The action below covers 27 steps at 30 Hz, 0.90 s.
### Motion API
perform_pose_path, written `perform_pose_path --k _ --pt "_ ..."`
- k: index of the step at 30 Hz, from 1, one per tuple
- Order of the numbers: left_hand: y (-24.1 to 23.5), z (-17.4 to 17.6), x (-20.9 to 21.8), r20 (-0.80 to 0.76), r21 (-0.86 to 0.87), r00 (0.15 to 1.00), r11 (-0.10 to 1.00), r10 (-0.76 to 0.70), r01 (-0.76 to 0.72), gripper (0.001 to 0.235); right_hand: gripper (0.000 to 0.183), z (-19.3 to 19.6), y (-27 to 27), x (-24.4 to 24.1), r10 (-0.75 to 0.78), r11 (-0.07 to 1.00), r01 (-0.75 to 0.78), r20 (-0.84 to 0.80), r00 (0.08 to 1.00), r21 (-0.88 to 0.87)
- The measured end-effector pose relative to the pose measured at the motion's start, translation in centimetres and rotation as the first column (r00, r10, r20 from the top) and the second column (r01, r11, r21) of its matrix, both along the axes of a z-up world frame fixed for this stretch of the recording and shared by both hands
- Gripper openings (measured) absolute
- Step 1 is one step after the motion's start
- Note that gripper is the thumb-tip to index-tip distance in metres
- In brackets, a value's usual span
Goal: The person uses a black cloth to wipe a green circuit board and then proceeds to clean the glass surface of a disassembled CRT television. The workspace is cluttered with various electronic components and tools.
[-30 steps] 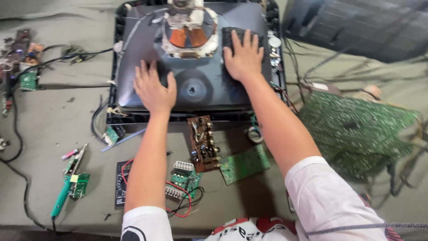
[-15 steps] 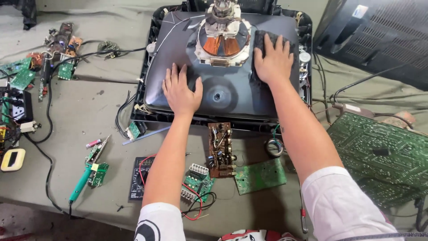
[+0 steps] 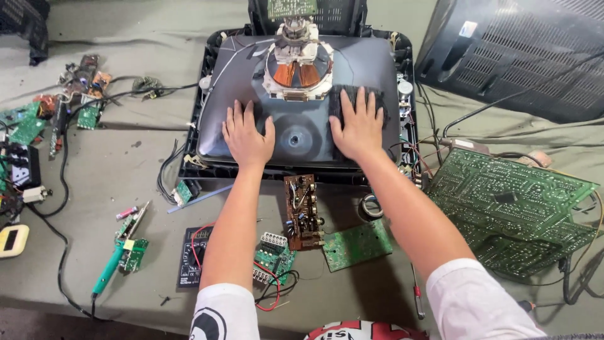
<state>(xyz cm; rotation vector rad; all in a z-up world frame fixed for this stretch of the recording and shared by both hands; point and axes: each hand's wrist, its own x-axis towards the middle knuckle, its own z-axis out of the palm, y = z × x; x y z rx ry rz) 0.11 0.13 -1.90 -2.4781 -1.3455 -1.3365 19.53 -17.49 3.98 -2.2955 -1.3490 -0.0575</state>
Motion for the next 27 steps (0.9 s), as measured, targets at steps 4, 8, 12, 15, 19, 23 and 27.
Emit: perform_pose_path --k 4,8,12,15,19,23,27 --pt "0.4 -0.2 0.1 -0.003 0.033 1.000 0.999 0.012 -0.012 0.059 0.066 0.3 3.5 3.7 -0.038 0.998 0.037 -0.010 0.999 -0.058" --pt "0.5 -0.4 0.1 -0.008 0.035 1.000 0.999 0.020 -0.020 0.060 0.061 -0.7 7.3 7.3 -0.195 0.976 0.193 -0.017 0.981 -0.103" --pt "0.3 -0.2 -0.1 0.002 0.027 1.000 1.000 0.005 -0.005 0.059 0.063 -0.9 9.3 9.7 -0.269 0.958 0.264 -0.038 0.962 -0.113" --pt "0.4 -0.2 -0.1 0.002 0.019 1.000 1.000 0.005 -0.005 0.060 0.063 0.3 8.7 8.9 -0.280 0.957 0.271 -0.082 0.957 -0.104" --pt "0.2 0.8 -0.2 0.025 0.044 1.000 0.999 -0.003 0.002 0.059 0.065 2.1 7.0 6.8 -0.257 0.966 0.253 -0.105 0.961 -0.047" --pt "0.2 0.0 0.0 -0.005 -0.026 1.000 1.000 0.001 -0.001 0.060 0.064 2.5 3.5 3.9 -0.232 0.972 0.226 -0.131 0.964 -0.059" --pt "0.4 -0.5 0.1 0.009 0.030 1.000 0.999 0.017 -0.017 0.060 0.064 -0.2 0.7 1.8 -0.171 0.982 0.166 0.062 0.983 0.085"
